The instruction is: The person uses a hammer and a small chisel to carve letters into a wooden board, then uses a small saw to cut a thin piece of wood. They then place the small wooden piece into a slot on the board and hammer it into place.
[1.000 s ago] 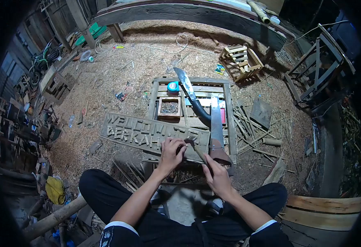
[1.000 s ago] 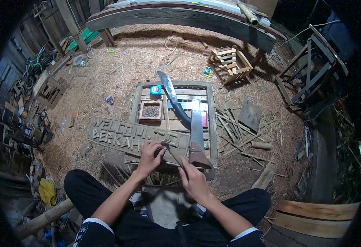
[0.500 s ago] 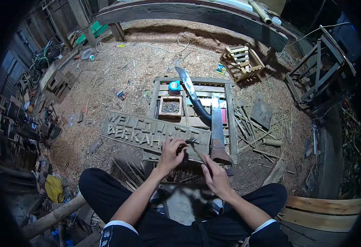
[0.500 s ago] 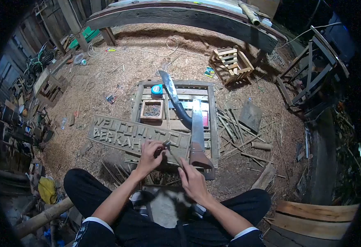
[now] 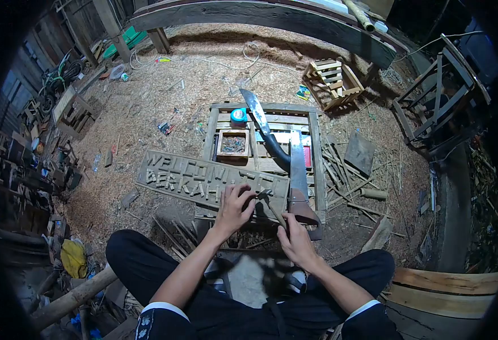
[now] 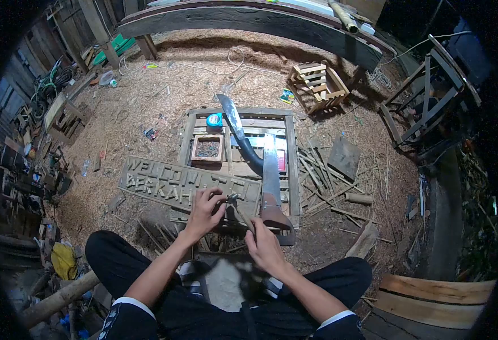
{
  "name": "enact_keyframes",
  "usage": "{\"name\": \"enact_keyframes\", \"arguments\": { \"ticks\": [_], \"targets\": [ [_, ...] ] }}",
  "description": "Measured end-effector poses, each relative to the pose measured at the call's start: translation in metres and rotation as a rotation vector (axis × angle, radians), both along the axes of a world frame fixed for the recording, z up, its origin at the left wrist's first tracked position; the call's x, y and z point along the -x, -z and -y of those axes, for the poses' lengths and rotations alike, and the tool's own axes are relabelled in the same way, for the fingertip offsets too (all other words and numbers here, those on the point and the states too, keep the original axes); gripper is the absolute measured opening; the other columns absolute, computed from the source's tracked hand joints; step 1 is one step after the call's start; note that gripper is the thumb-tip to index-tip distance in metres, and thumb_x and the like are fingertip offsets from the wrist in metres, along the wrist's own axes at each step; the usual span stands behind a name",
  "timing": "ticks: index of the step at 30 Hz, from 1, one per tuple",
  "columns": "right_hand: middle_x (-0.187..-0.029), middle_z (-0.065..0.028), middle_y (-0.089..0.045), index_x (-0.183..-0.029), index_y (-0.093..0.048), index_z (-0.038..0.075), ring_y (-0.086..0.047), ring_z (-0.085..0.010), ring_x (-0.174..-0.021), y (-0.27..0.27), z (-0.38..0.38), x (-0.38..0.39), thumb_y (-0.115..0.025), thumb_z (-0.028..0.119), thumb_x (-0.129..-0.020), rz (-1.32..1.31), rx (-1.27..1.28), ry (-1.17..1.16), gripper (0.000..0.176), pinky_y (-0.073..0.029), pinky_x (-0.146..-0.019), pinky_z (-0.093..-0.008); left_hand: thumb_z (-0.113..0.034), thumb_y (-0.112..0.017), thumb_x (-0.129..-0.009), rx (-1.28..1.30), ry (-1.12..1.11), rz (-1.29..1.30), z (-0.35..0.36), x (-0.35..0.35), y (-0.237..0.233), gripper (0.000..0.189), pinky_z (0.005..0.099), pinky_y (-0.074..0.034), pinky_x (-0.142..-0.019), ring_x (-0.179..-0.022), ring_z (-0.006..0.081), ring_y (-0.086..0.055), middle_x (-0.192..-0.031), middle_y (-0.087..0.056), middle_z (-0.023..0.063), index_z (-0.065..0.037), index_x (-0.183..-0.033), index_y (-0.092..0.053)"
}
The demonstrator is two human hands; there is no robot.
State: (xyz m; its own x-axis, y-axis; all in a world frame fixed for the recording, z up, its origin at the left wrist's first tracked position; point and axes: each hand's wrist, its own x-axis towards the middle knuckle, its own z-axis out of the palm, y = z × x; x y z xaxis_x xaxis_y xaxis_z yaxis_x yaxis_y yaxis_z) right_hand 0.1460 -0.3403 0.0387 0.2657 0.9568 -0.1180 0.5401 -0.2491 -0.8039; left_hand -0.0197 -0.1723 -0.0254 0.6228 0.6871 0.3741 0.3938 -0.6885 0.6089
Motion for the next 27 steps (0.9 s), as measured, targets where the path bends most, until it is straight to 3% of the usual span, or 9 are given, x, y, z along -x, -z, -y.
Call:
{"name": "enact_keyframes", "arguments": {
  "ticks": [19, 24, 27],
  "targets": [
    [-0.121, -0.0333, -0.064, -0.138, -0.051, -0.006, -0.063, -0.0528, -0.111, 0.002, -0.005, 0.002, -0.056, 0.014, -0.105, 0.010, -0.105, -0.026, 0.038, -0.052, -0.092, -0.0526, -0.007, -0.076, -0.083, -0.019, -0.053, 0.033, 0.000, -0.004, 0.001, 0.022, 0.0452, -0.046, -0.101, -0.115, 0.0344, -0.055, -0.119, -0.065, 0.0109, -0.004, -0.104, -0.071],
    [-0.119, -0.0338, -0.064, -0.142, -0.050, -0.007, -0.064, -0.0522, -0.110, 0.001, -0.006, 0.006, -0.055, 0.013, -0.105, 0.088, -0.307, 0.034, 0.042, -0.051, -0.093, -0.0522, -0.008, -0.076, -0.084, -0.008, -0.069, 0.049, 0.000, -0.005, 0.005, 0.018, 0.0447, -0.046, -0.101, -0.115, 0.0337, -0.055, -0.119, -0.065, 0.0108, -0.003, -0.101, -0.072],
    [-0.119, -0.0339, -0.063, -0.144, -0.049, -0.007, -0.063, -0.0523, -0.110, 0.010, -0.004, 0.005, -0.054, 0.013, -0.106, 0.045, -0.212, -0.052, 0.043, -0.051, -0.094, -0.0521, -0.008, -0.076, -0.084, -0.013, -0.071, 0.042, -0.001, -0.005, 0.004, 0.017, 0.0445, -0.046, -0.101, -0.116, 0.0332, -0.056, -0.119, -0.065, 0.0105, -0.004, -0.100, -0.072]
  ]
}}
